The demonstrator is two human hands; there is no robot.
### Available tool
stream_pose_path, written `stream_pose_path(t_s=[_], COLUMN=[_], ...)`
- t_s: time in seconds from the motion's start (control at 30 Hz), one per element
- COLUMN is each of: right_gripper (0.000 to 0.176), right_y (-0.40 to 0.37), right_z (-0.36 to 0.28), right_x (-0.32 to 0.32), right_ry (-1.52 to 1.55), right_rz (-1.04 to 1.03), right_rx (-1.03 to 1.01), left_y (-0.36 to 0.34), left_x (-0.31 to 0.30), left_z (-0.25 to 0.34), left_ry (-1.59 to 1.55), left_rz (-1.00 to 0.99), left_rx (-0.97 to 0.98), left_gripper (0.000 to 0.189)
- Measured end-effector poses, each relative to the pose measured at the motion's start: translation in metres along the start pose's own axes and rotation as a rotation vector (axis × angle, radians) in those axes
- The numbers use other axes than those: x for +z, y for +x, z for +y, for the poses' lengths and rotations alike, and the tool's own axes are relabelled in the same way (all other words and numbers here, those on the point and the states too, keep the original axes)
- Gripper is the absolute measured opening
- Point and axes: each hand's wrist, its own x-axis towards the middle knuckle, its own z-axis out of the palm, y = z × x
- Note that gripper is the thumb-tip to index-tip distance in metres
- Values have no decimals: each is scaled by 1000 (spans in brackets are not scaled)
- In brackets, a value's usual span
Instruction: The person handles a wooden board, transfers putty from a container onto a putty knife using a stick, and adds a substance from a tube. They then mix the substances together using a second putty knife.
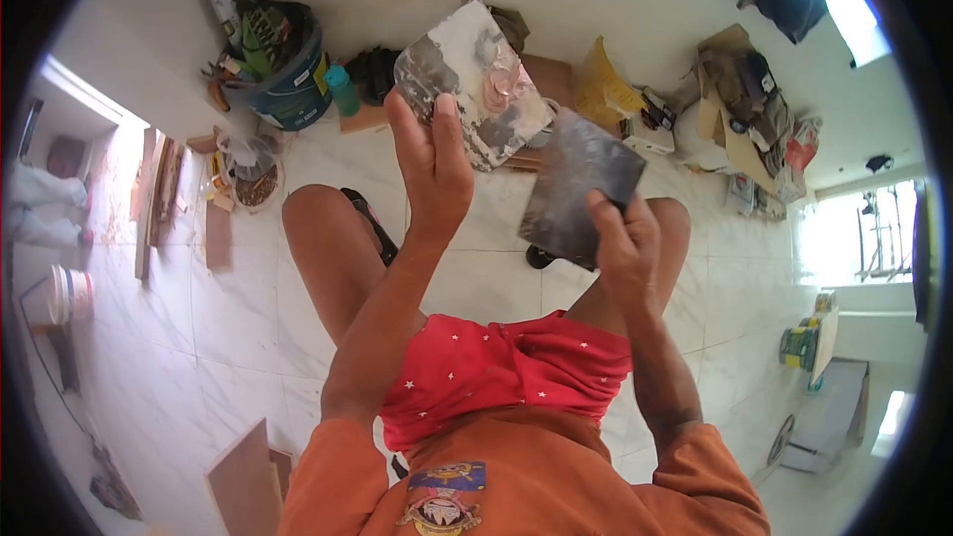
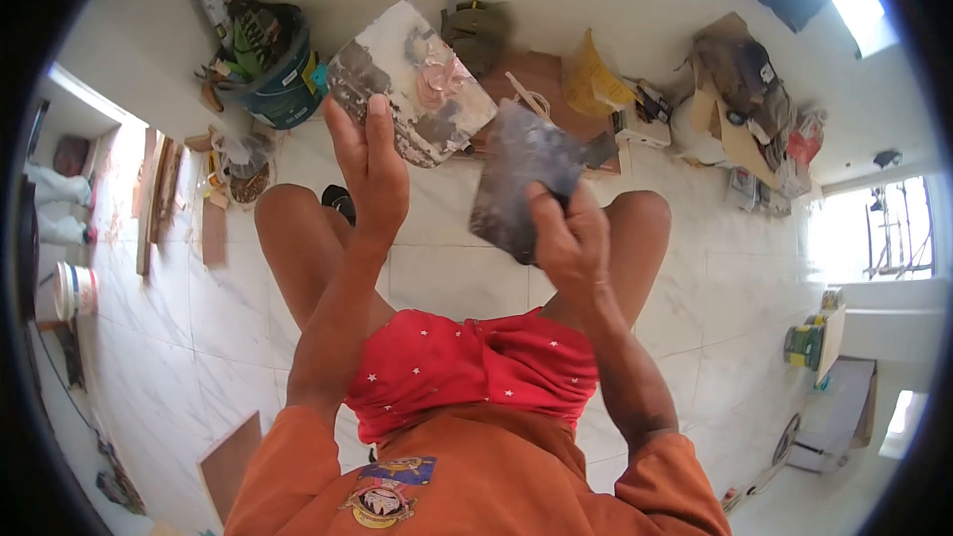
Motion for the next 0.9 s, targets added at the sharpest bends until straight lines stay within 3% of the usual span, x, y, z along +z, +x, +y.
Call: stream_pose_path(t_s=[0.07, 0.2, 0.3, 0.6, 0.7, 0.9], right_gripper=[17, 22, 22, 25, 23, 23], right_y=[-3, -9, -6, 11, 14, 19], right_z=[34, 29, 21, 23, 25, 28], right_x=[32, 56, 69, 66, 64, 59], right_ry=[460, 445, 488, 452, 495, 518], right_rz=[72, 122, 182, 236, 209, 174], right_rx=[-72, -49, -152, -90, -80, -79], left_y=[-8, -20, -25, -24, -25, -21], left_x=[4, 7, 6, 2, -5, 3], left_z=[-4, -2, -9, -8, -5, 1], left_ry=[67, 131, 227, 347, 393, 310], left_rz=[-24, -96, -158, -386, -486, -541], left_rx=[74, 143, 257, 294, 194, 199], left_gripper=[30, 32, 34, 33, 35, 31])
